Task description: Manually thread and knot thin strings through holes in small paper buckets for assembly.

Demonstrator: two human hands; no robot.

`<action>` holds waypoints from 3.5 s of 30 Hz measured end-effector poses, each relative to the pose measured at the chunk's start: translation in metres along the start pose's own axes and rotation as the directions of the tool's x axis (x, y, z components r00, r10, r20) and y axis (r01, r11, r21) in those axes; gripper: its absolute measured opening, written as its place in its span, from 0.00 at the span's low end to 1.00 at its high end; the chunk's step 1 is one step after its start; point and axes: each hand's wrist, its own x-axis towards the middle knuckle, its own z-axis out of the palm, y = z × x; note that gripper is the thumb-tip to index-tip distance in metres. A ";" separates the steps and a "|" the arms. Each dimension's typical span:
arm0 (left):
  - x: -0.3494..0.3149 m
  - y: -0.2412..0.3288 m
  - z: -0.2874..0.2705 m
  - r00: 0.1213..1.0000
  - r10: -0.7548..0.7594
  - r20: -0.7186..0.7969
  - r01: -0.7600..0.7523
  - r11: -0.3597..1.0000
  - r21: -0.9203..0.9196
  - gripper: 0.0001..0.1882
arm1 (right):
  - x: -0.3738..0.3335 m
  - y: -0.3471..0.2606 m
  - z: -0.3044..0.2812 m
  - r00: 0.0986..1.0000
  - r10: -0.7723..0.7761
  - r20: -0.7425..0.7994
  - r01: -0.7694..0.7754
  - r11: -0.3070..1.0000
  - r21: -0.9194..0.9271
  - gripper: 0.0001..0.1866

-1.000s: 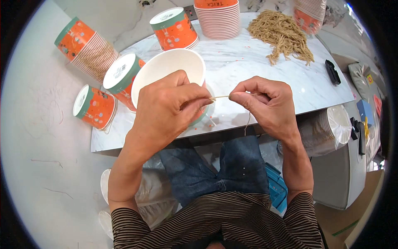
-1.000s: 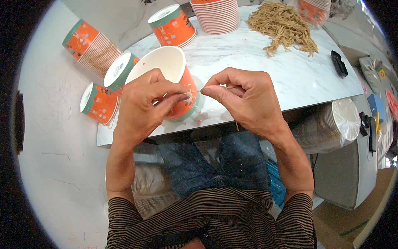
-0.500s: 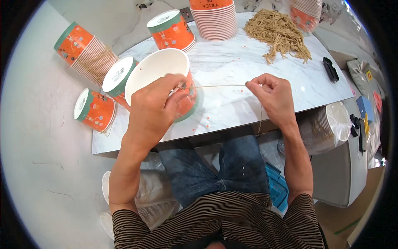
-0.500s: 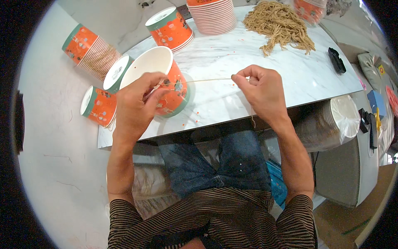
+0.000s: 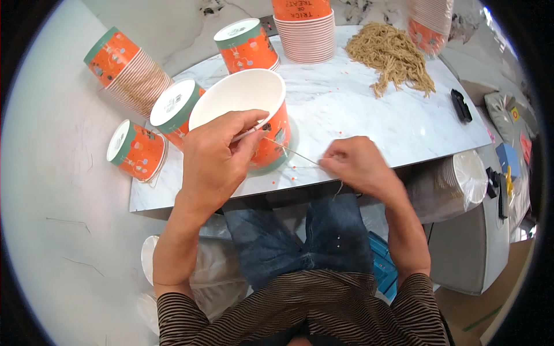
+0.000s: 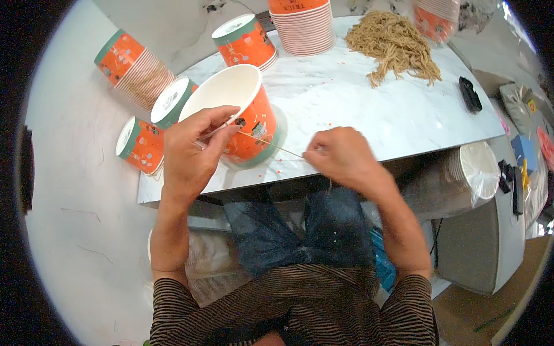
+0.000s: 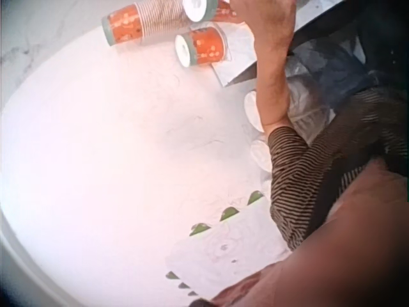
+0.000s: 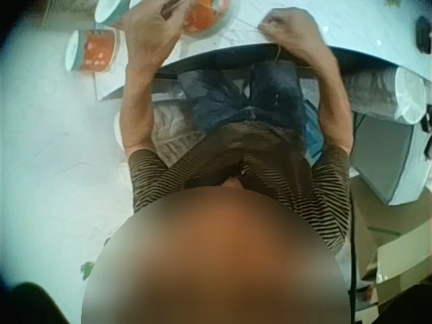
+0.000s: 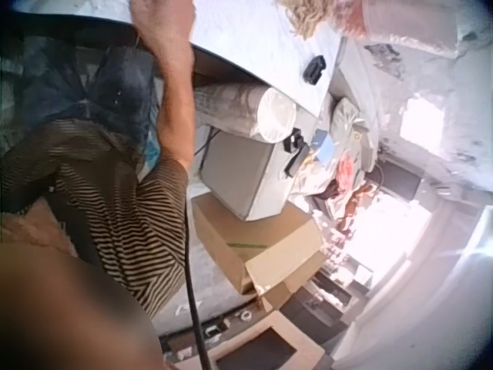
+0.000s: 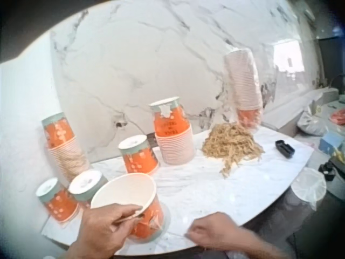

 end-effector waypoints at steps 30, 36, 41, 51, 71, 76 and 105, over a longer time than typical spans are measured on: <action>0.049 0.002 0.096 0.962 0.271 -0.044 -0.217 0.850 0.480 0.26 | 0.165 -0.109 -0.133 0.725 -0.371 -0.581 0.516 0.851 0.100 0.18; 0.022 -0.028 0.013 0.957 0.180 0.228 -0.243 0.927 0.286 0.19 | 0.173 -0.024 -0.124 0.881 -0.023 -0.473 0.130 0.972 0.195 0.19; 0.017 -0.036 -0.038 0.920 0.138 0.368 -0.225 0.952 0.207 0.14 | 0.132 -0.011 -0.095 0.959 0.015 -0.282 0.059 0.966 0.253 0.17; 0.085 -0.004 0.011 0.988 0.046 0.147 -0.022 0.987 -0.161 0.21 | 0.113 -0.040 -0.082 0.959 -0.251 -0.135 0.285 0.843 0.455 0.11; 0.083 0.005 -0.007 0.948 0.023 0.317 0.024 0.989 -0.145 0.05 | 0.079 -0.054 -0.073 0.989 -0.109 0.096 0.037 0.829 0.558 0.14; 0.063 -0.008 -0.022 0.964 0.078 0.254 -0.078 0.997 -0.011 0.05 | 0.067 -0.047 -0.071 0.989 -0.100 0.111 0.026 0.847 0.531 0.10; 0.010 -0.044 -0.033 0.957 0.288 -0.038 -0.271 0.933 0.238 0.13 | 0.052 -0.069 -0.018 0.997 -0.053 -0.058 0.076 0.820 0.568 0.08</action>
